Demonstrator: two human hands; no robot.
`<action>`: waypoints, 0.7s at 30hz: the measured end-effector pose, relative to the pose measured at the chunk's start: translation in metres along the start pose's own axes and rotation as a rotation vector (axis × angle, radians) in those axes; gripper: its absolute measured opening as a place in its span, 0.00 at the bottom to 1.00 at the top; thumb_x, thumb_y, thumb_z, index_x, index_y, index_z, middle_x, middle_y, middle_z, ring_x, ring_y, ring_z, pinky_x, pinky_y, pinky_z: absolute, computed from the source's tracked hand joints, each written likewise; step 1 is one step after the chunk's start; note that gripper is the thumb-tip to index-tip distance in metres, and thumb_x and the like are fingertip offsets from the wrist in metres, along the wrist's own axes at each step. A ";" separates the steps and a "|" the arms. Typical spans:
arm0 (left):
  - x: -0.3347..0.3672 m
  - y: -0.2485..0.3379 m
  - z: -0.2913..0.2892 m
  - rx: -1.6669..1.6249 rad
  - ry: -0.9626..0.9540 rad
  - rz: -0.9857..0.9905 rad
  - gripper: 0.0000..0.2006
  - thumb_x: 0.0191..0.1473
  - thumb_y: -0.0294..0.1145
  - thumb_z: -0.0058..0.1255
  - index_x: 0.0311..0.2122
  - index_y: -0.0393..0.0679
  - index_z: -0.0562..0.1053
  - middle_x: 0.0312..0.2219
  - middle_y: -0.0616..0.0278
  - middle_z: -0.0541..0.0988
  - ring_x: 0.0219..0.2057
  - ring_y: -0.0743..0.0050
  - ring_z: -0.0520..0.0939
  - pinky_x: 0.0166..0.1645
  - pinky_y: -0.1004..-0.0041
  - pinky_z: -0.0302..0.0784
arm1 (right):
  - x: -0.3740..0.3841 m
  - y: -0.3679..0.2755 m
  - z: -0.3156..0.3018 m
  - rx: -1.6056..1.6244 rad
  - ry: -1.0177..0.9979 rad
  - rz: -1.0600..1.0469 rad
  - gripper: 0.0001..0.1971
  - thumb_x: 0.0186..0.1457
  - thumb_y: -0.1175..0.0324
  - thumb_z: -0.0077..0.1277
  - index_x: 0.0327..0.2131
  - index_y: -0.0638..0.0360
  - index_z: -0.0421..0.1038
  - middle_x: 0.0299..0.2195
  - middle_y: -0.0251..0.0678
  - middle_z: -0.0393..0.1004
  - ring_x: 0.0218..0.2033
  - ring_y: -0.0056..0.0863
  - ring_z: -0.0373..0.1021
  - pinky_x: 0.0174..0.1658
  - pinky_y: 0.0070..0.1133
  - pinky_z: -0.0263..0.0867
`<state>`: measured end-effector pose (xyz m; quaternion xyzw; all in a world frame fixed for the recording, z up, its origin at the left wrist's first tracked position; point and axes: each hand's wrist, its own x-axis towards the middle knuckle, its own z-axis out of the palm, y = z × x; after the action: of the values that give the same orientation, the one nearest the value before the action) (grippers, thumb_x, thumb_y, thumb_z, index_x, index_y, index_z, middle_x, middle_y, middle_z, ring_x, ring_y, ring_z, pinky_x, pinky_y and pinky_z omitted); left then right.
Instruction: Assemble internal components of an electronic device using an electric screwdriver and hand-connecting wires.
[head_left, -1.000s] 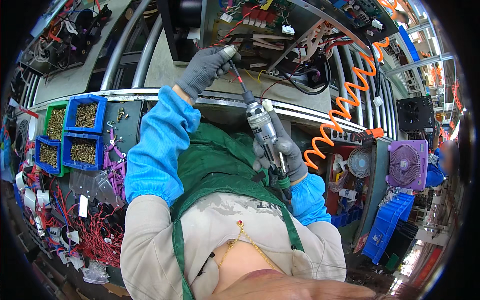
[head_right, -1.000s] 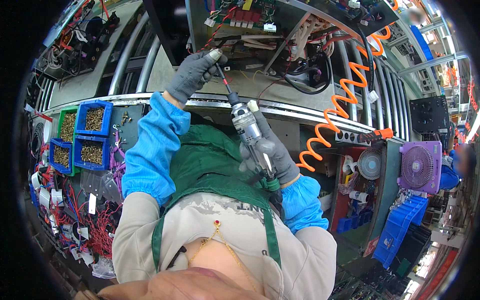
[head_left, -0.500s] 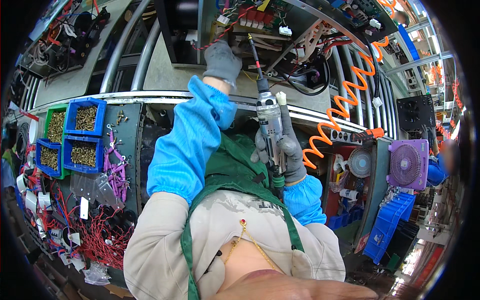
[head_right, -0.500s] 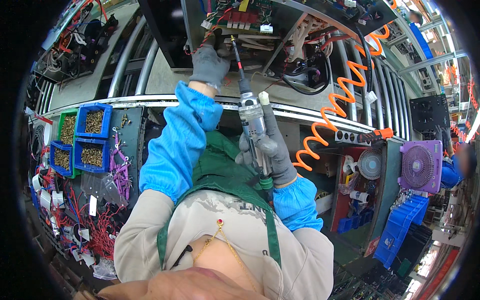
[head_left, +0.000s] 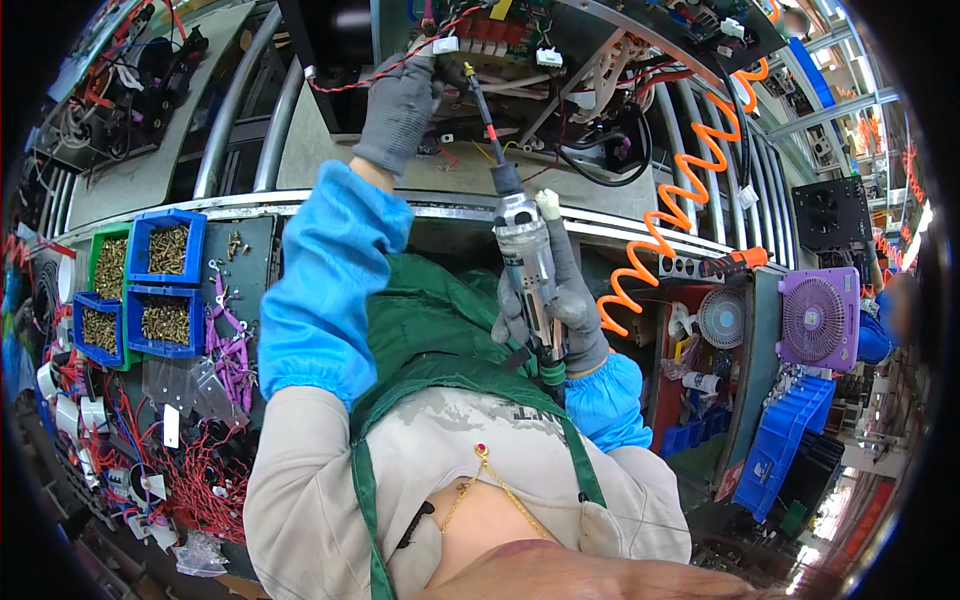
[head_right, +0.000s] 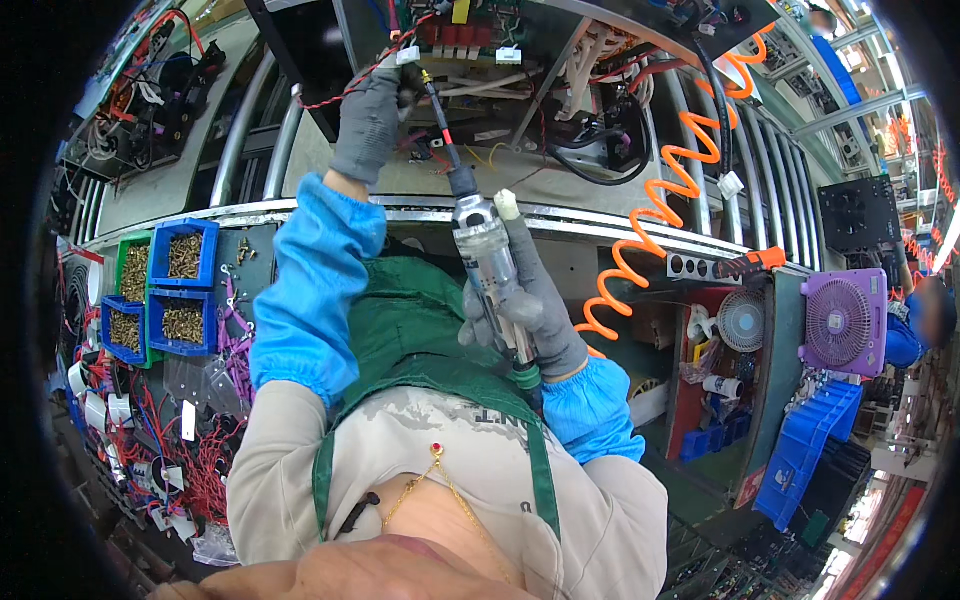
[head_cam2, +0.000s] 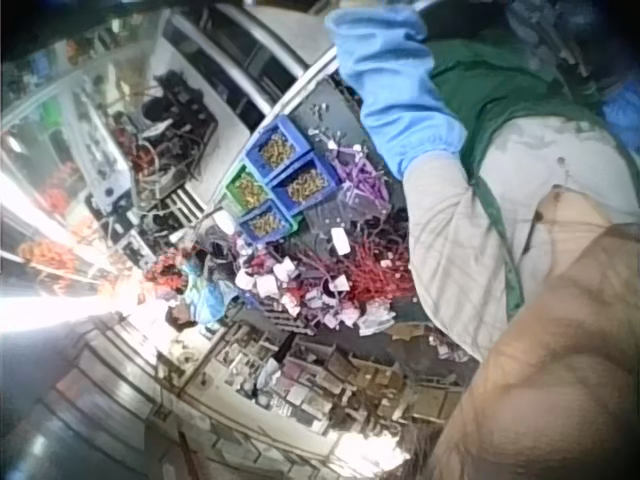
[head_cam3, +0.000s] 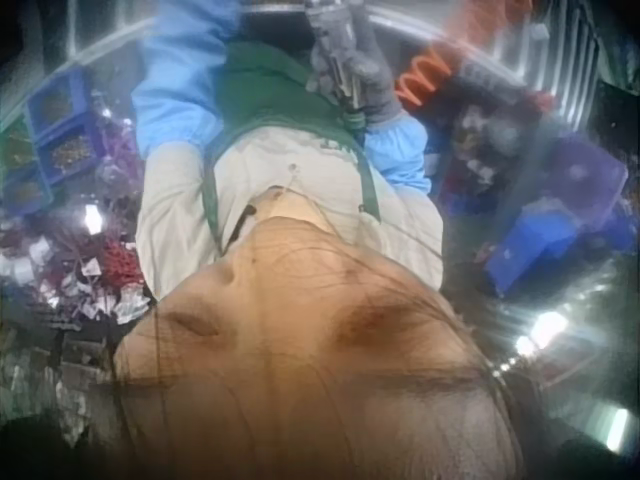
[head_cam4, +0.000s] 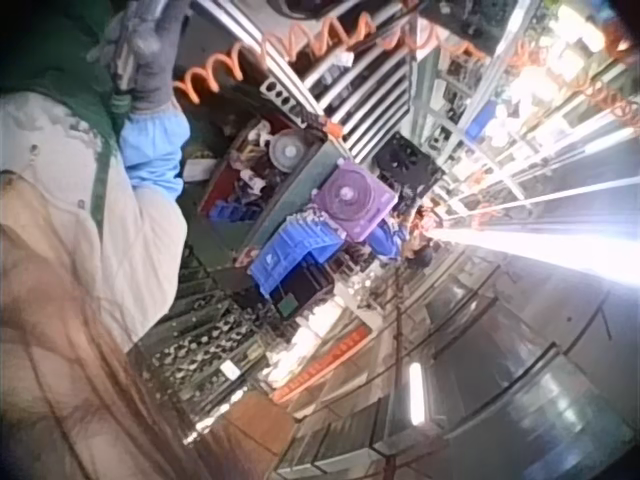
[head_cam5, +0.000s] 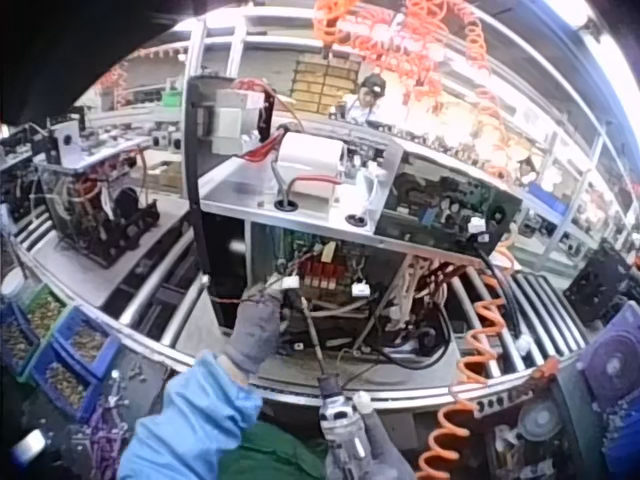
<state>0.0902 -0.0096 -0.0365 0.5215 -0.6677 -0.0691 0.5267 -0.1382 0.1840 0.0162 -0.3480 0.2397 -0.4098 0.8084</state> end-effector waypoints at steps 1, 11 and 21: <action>0.000 -0.006 -0.002 0.069 -0.041 -0.006 0.12 0.51 0.33 0.47 0.39 0.40 0.69 0.27 0.59 0.76 0.21 0.70 0.74 0.25 0.69 0.70 | 0.002 0.001 0.000 0.002 0.002 0.003 0.53 0.36 0.60 0.59 0.63 0.30 0.33 0.26 0.40 0.67 0.17 0.26 0.67 0.26 0.27 0.74; -0.006 -0.009 0.016 0.173 -0.090 0.098 0.10 0.51 0.30 0.44 0.39 0.40 0.67 0.30 0.44 0.74 0.33 0.41 0.75 0.35 0.57 0.72 | 0.031 0.007 0.001 0.071 0.059 0.045 0.49 0.43 0.59 0.56 0.63 0.35 0.34 0.28 0.46 0.70 0.19 0.31 0.71 0.28 0.31 0.75; 0.000 0.007 0.006 0.126 -0.082 0.086 0.10 0.49 0.29 0.46 0.38 0.39 0.68 0.29 0.43 0.75 0.31 0.40 0.75 0.34 0.57 0.72 | 0.045 0.016 0.009 0.210 -0.013 -0.016 0.43 0.48 0.59 0.52 0.63 0.31 0.35 0.28 0.42 0.68 0.18 0.27 0.69 0.26 0.29 0.74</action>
<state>0.0810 -0.0093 -0.0352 0.5212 -0.7135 -0.0256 0.4676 -0.0999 0.1568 0.0056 -0.2659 0.1876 -0.4368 0.8386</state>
